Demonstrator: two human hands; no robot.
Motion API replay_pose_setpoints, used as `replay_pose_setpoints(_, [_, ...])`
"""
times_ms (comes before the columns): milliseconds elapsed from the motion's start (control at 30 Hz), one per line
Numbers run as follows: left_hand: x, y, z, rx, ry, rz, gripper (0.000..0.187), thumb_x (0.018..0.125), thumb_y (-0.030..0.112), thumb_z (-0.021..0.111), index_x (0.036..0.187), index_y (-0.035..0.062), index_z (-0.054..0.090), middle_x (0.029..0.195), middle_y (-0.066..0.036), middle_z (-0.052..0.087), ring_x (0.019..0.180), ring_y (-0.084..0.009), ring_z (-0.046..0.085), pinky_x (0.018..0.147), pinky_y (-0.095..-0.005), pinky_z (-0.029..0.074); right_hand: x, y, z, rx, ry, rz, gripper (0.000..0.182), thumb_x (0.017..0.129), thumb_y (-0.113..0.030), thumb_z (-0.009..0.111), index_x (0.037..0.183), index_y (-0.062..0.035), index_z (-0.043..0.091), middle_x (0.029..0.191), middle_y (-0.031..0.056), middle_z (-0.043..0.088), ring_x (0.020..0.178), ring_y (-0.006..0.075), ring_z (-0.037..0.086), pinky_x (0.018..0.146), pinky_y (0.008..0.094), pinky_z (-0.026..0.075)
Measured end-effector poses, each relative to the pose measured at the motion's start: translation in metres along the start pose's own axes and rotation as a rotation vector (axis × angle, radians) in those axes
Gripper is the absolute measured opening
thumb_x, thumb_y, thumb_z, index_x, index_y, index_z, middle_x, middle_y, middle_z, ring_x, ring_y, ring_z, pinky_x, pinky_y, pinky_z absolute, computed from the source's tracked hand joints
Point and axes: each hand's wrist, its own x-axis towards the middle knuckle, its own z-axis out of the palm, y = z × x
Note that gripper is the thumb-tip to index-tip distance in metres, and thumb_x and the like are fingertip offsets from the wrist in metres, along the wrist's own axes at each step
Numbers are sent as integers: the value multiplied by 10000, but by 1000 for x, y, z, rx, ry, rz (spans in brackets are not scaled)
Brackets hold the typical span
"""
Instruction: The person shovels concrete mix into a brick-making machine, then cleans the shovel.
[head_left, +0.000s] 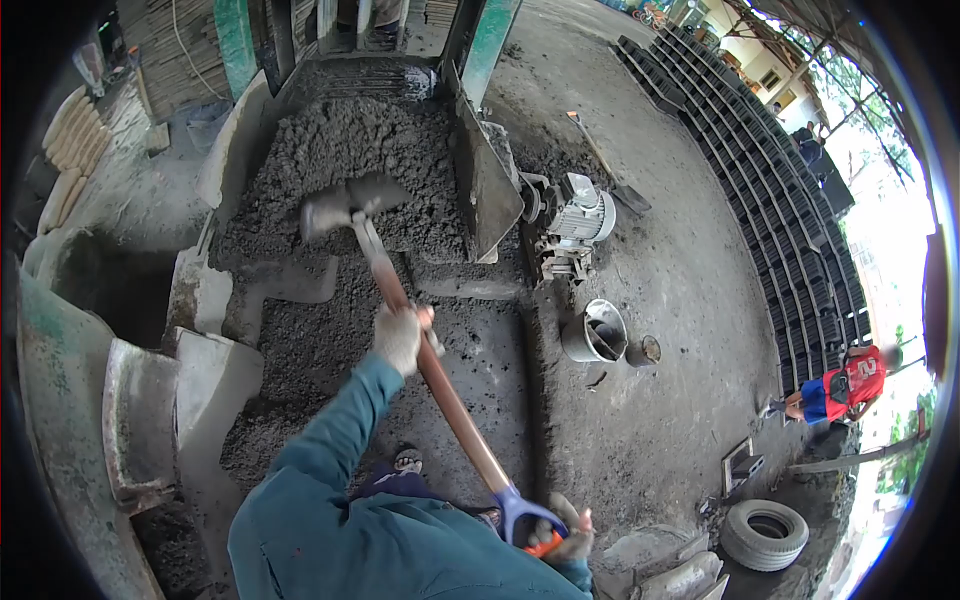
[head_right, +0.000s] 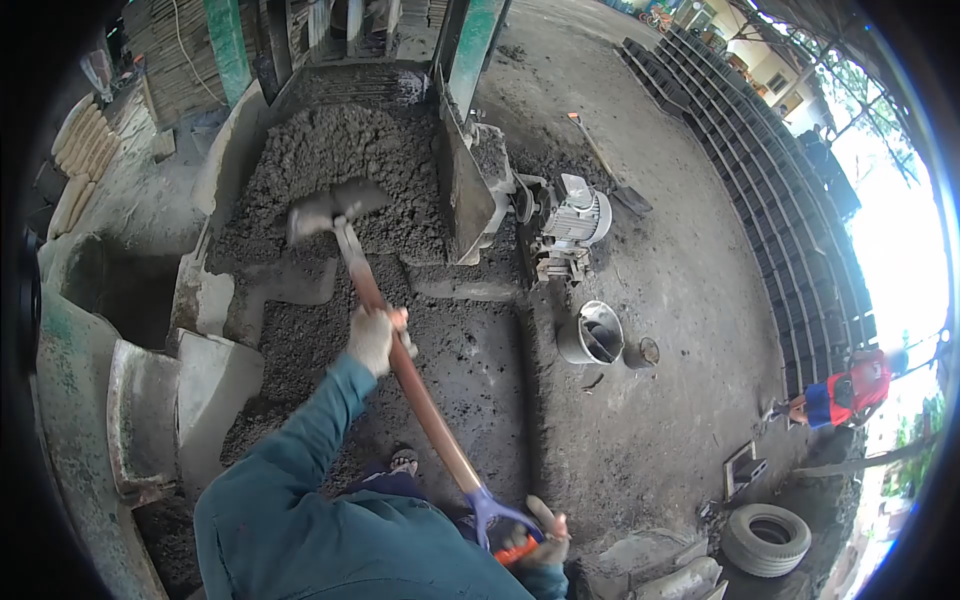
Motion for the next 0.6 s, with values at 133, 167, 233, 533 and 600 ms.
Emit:
replay_pose_setpoints(133, [111,57,-14,65,-92,59,121,849,65,632,893,-12,549,694,-110,519,536,-264,547,542,-478,524,34,13,99,181,-266,-38,610,810,-420,687,1278,-50,557,792,116,583,644,232,559,562,405,514])
replay_pose_setpoints(167, [140,73,-16,58,-110,75,139,845,74,643,908,-9,551,690,-110,522,533,-269,545,546,-474,524,46,15,118,175,-339,-71,580,819,-348,672,1312,-75,531,843,124,589,680,235,575,587,426,527])
replay_pose_setpoints(233, [184,111,-15,101,-130,96,156,842,99,664,911,8,558,669,-90,521,542,-252,551,548,-449,526,55,13,167,239,-423,-48,654,846,-182,637,1437,-97,369,948,164,596,748,265,610,667,478,544])
replay_pose_setpoints(533, [88,44,15,4,-186,144,189,841,205,683,809,99,529,655,-39,505,509,-216,519,496,-432,499,38,-19,46,-243,-175,-257,745,780,9,666,1469,-43,388,897,85,623,693,217,643,639,389,565])
replay_pose_setpoints(600, [32,-17,18,31,-182,64,190,842,179,679,824,84,515,665,-53,531,496,-224,539,482,-443,514,50,16,-57,-48,13,-149,564,775,58,643,1323,-14,529,901,103,643,706,211,643,619,372,567])
